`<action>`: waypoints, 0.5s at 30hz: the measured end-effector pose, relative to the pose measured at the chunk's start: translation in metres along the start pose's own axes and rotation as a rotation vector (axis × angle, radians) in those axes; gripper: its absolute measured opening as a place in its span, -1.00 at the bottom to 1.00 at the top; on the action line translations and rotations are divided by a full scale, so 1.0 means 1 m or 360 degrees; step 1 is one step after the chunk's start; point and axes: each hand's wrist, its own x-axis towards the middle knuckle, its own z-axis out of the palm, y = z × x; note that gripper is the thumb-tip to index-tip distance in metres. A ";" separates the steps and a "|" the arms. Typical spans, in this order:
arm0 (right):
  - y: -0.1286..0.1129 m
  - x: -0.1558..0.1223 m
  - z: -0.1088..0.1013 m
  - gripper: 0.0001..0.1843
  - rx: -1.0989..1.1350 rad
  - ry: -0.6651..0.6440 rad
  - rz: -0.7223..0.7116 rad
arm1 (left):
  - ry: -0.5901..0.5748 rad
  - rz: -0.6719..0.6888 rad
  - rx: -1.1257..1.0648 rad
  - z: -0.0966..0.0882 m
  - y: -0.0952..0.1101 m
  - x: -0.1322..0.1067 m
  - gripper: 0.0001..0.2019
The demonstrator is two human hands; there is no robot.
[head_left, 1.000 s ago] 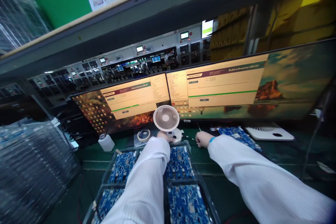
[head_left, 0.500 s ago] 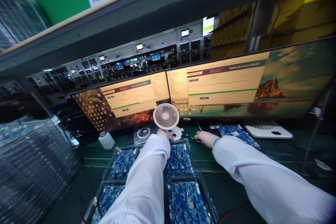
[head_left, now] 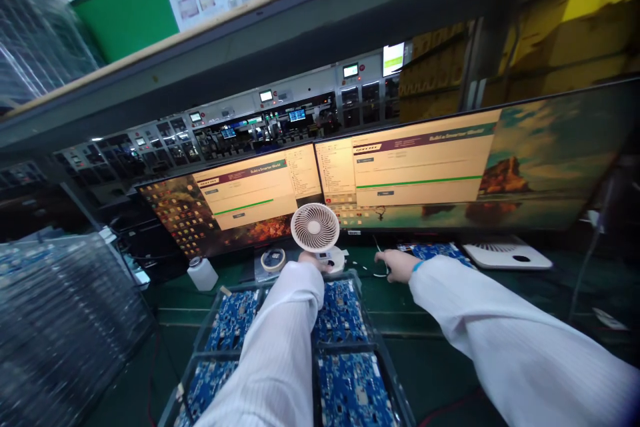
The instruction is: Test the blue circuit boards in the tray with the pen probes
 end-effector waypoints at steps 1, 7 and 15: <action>-0.002 -0.006 -0.005 -0.64 0.0001 -0.0012 0.0000 | -0.0022 0.0010 -0.0029 0.000 0.000 0.000 -0.47; -0.030 -0.085 -0.057 -0.47 0.0091 0.0058 -0.0100 | -0.0017 0.0024 0.0026 -0.006 0.005 -0.015 -0.45; -0.093 -0.282 -0.060 -0.62 0.1113 0.0064 -0.1319 | 0.0014 -0.0111 0.0407 -0.053 0.023 -0.067 -0.49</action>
